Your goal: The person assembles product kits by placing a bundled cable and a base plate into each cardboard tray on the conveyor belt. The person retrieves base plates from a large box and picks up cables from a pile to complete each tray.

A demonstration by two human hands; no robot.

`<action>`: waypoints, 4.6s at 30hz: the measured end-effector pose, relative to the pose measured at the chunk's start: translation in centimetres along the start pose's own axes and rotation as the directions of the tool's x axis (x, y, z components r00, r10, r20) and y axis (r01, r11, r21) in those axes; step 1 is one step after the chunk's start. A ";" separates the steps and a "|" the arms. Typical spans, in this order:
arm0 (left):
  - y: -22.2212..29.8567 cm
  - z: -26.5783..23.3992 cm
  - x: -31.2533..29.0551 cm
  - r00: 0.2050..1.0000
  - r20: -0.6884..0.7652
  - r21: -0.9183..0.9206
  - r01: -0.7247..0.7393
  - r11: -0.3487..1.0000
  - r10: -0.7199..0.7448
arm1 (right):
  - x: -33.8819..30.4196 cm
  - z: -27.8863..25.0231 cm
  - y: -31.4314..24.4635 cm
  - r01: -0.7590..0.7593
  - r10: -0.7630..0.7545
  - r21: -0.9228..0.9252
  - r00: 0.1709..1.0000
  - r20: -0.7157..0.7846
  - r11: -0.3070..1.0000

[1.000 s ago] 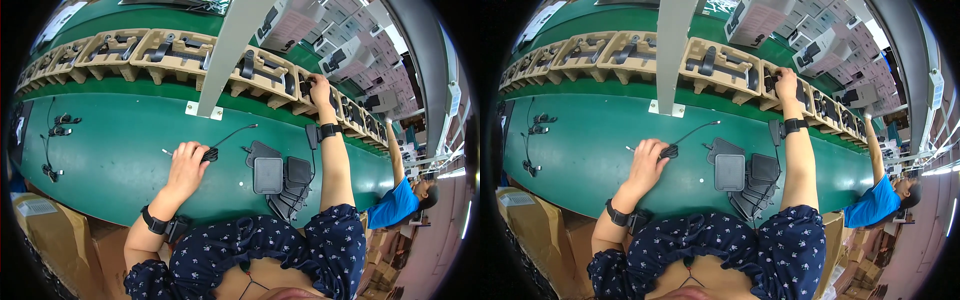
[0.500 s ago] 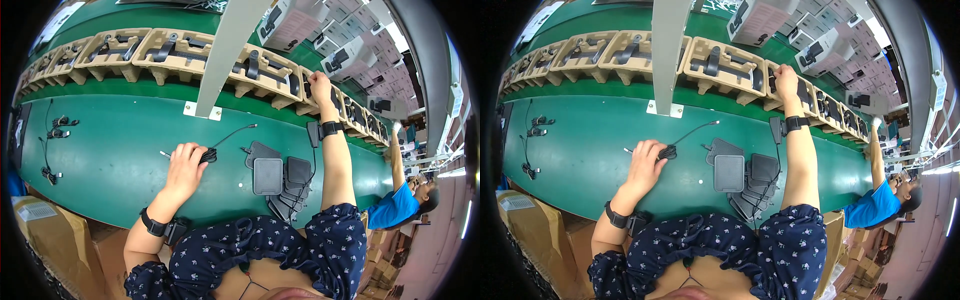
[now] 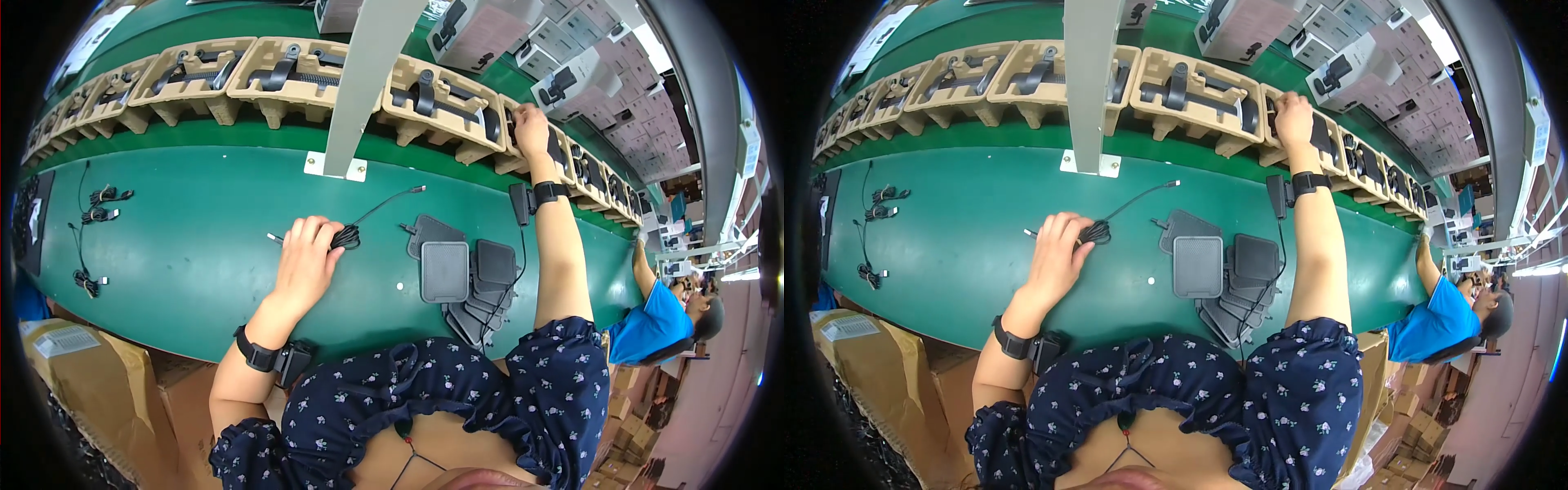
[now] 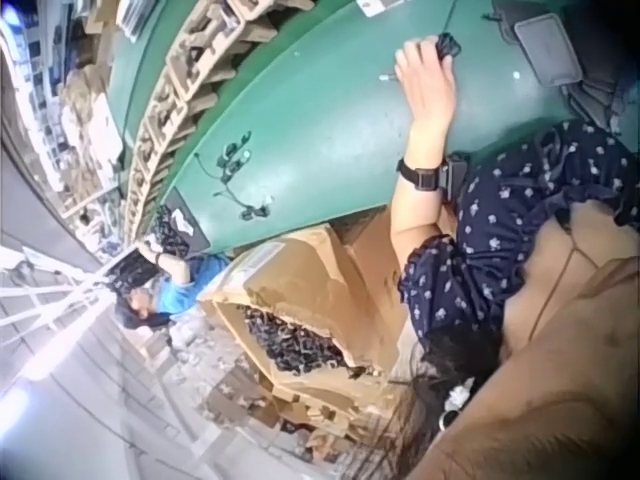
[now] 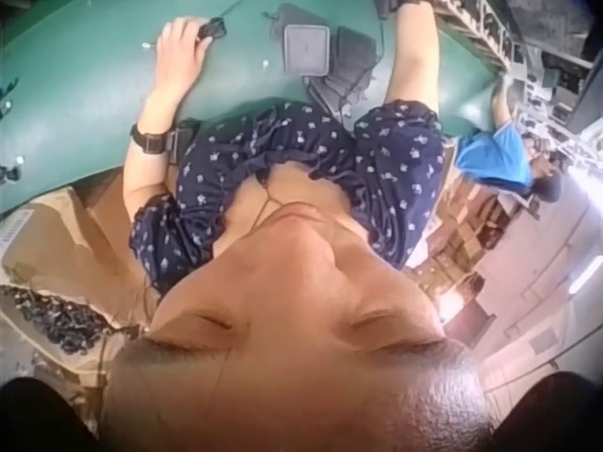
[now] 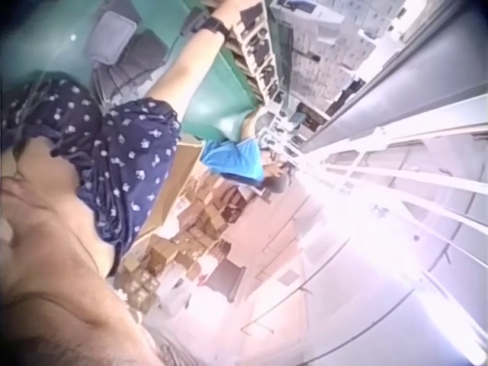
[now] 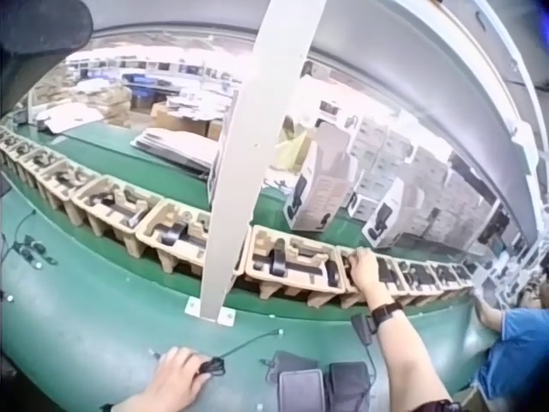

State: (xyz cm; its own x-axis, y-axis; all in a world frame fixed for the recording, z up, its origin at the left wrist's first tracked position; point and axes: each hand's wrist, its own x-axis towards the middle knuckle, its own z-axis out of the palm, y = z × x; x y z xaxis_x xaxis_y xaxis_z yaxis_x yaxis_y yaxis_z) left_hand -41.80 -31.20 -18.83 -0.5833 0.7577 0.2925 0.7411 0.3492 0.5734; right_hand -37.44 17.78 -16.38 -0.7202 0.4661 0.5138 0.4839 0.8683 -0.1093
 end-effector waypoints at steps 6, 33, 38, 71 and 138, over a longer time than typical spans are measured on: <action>-0.6 0.2 -0.5 1.000 -0.026 0.024 -0.002 1.000 0.003 | -4.2 -8.7 -8.9 0.219 -0.229 0.257 0.973 0.009 0.941; -1.0 0.3 -0.6 0.999 -0.045 0.069 -0.008 0.998 0.011 | -1.4 -10.3 -9.7 0.082 0.037 0.524 0.976 -0.213 0.848; -0.8 0.3 -0.4 1.000 -0.022 0.064 0.016 0.998 -0.015 | 1.8 -6.5 -9.3 0.088 -0.029 0.304 0.981 -0.194 0.949; 0.0 -0.7 -0.5 0.943 -0.270 -0.241 -0.264 0.934 0.197 | -14.5 -10.6 -27.9 0.355 -0.783 0.743 0.513 0.352 0.567; -31.6 -24.1 -5.6 0.354 -0.704 0.289 0.935 0.207 -0.616 | 1.5 5.0 -12.3 -0.058 0.030 0.170 0.986 0.164 0.984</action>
State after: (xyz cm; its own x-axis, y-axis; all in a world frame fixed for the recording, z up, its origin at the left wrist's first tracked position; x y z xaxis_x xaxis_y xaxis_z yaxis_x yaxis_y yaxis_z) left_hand -69.98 -59.74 -20.09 -0.8968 -0.3350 0.2889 -0.2960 0.9398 0.1708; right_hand -46.98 8.66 -18.53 -0.7769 0.5136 0.3642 0.4335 0.8558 -0.2823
